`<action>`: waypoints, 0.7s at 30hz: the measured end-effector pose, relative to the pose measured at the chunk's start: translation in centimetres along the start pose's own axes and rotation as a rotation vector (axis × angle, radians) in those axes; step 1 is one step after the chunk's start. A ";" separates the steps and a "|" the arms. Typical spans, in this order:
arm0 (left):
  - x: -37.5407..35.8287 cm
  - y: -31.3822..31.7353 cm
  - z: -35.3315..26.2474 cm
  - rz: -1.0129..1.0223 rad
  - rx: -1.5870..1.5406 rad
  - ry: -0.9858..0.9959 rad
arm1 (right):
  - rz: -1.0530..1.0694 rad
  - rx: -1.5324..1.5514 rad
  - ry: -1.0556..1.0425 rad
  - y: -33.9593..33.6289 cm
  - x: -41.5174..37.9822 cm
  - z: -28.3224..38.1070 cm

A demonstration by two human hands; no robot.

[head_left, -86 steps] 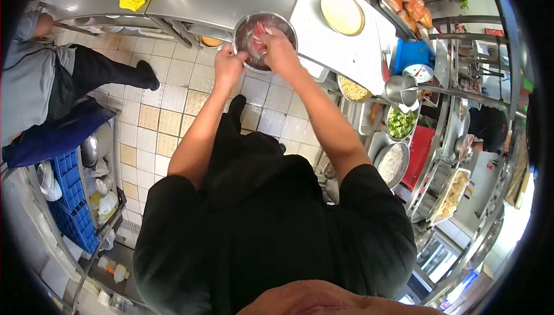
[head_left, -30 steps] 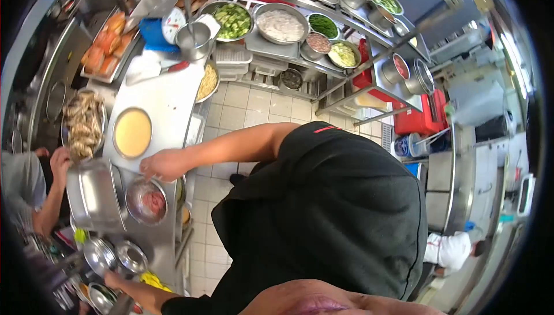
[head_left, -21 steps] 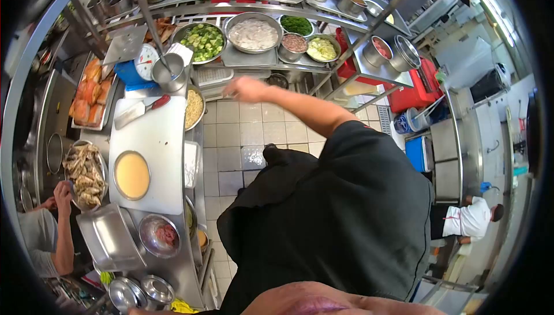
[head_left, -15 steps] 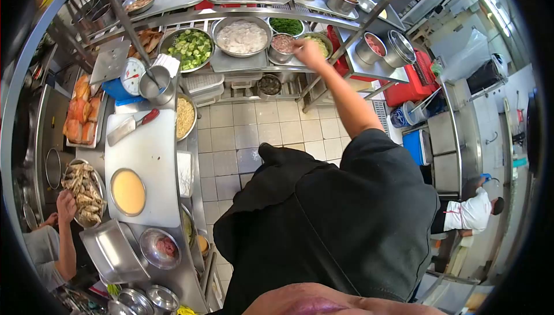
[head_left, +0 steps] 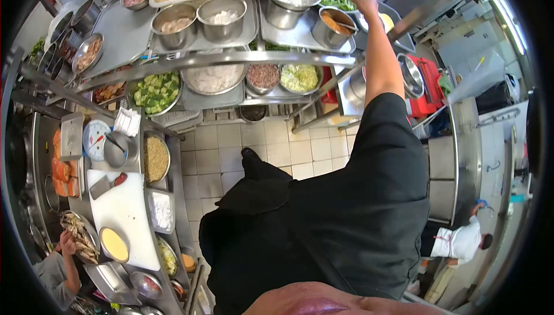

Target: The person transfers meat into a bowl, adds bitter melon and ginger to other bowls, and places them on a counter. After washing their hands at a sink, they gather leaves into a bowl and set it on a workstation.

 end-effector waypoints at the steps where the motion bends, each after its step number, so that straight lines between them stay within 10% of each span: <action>1: -1.3 -0.2 -1.3 -0.003 -0.015 -0.005 | 0.035 -0.064 -0.055 2.0 1.7 -0.4; 4: -4.4 -0.4 -4.9 0.000 -0.097 -0.021 | 0.387 -0.175 -0.034 8.7 4.7 -2.1; 10: -9.5 2.7 -17.1 0.154 -0.471 -0.166 | 0.335 -0.368 0.093 9.0 2.4 0.2; 21: -16.7 12.7 -39.8 0.656 -0.841 0.077 | 0.181 -0.122 -0.282 9.2 2.9 1.1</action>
Point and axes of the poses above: each hand's wrist, its own x-axis towards the middle knuckle, its own y-axis out of the palm, z = x × y, the point moved 10 cm from there along x, towards the middle knuckle, and after that the axes turned 2 degrees about -z, right-handed, at the moved point
